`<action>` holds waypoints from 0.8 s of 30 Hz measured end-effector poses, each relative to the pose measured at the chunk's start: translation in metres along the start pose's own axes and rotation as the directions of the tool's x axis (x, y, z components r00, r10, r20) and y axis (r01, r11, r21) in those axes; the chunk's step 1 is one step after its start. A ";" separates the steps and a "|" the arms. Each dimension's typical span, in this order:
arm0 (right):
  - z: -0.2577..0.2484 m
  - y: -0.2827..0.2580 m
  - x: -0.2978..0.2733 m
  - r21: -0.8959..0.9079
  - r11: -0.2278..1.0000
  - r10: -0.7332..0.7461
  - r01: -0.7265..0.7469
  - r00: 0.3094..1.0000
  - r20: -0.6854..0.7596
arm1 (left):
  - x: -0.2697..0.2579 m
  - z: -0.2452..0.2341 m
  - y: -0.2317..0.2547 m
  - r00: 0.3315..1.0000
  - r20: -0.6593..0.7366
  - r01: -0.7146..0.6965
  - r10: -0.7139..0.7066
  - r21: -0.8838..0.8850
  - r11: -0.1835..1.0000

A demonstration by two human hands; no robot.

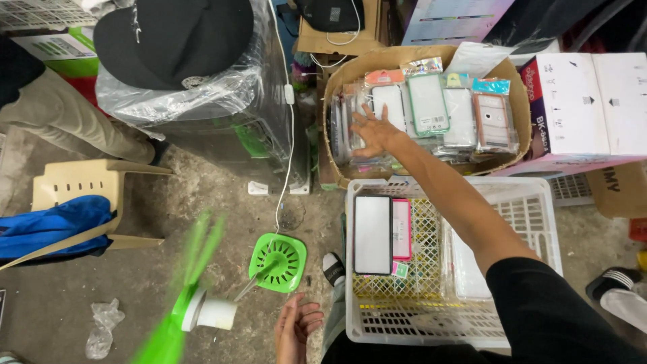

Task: Sorting and inspecting mobile phone cases and screen protectors in a stockroom area.

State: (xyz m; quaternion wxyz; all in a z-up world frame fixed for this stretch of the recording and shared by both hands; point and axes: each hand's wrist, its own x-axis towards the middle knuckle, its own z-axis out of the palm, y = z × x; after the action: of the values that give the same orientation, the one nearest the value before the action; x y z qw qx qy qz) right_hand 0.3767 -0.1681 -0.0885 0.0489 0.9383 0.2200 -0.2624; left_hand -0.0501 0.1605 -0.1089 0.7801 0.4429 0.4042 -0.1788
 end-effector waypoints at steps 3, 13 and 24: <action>-0.015 0.005 -0.033 0.349 0.932 0.002 0.095 0.964 -0.265 | -0.011 0.020 0.012 0.999 0.009 -0.036 0.036 0.028 0.999; 0.149 0.081 -0.302 0.952 -0.166 0.411 0.259 0.895 -0.172 | -0.040 0.103 0.038 0.970 0.189 -0.189 0.154 0.184 0.965; 0.329 0.027 -0.257 0.216 0.680 0.556 -0.700 0.685 0.471 | -0.081 0.214 0.005 0.848 0.530 -0.276 0.009 0.428 0.860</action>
State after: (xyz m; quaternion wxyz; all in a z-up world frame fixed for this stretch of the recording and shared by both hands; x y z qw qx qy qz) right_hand 0.0366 -0.3597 -0.2388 -0.0045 0.8794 -0.1908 -0.4361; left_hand 0.0045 -0.0221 0.0183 0.7321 0.5918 0.0893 -0.3252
